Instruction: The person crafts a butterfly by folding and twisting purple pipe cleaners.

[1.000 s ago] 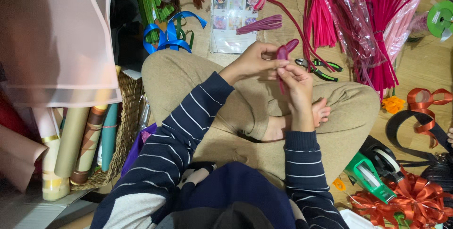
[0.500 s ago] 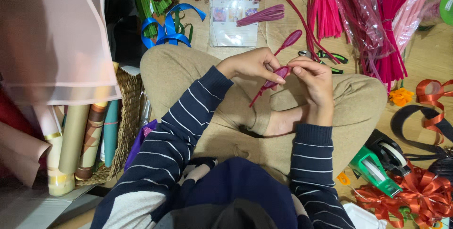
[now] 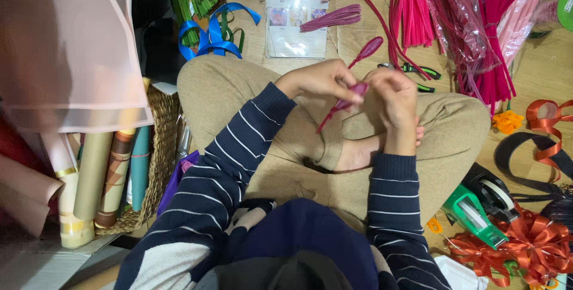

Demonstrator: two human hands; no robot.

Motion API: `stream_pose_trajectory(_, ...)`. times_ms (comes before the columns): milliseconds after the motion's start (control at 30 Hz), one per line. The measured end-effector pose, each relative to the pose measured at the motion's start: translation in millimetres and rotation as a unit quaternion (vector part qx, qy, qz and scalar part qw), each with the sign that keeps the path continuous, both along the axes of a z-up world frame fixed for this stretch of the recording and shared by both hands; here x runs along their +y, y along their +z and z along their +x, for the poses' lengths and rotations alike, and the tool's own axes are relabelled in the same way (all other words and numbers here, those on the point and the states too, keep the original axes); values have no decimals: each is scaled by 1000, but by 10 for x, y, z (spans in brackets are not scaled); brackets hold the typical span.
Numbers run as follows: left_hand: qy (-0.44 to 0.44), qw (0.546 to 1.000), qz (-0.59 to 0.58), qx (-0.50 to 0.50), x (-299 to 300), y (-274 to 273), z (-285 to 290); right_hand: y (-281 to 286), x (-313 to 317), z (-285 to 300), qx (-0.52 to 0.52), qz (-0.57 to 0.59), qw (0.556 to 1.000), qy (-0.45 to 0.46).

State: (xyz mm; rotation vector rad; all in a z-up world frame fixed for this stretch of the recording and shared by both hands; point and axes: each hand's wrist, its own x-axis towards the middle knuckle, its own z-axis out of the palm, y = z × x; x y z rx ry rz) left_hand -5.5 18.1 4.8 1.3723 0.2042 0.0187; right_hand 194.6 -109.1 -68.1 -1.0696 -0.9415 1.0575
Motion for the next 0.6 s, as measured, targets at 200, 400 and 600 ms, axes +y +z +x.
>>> stream_pose_trajectory(200,293,952,-69,46,152,-475,44,-537,215,441,-230,-260,930,-118)
stream_pose_trajectory(400,354,919,-121,122,286,-399,107,-649,729,-85,-532,-446,717,-67)
stream_pose_trajectory(600,337,937,-88,13,323,-1124,161,-1414,685,276,-451,-312,822,-156)
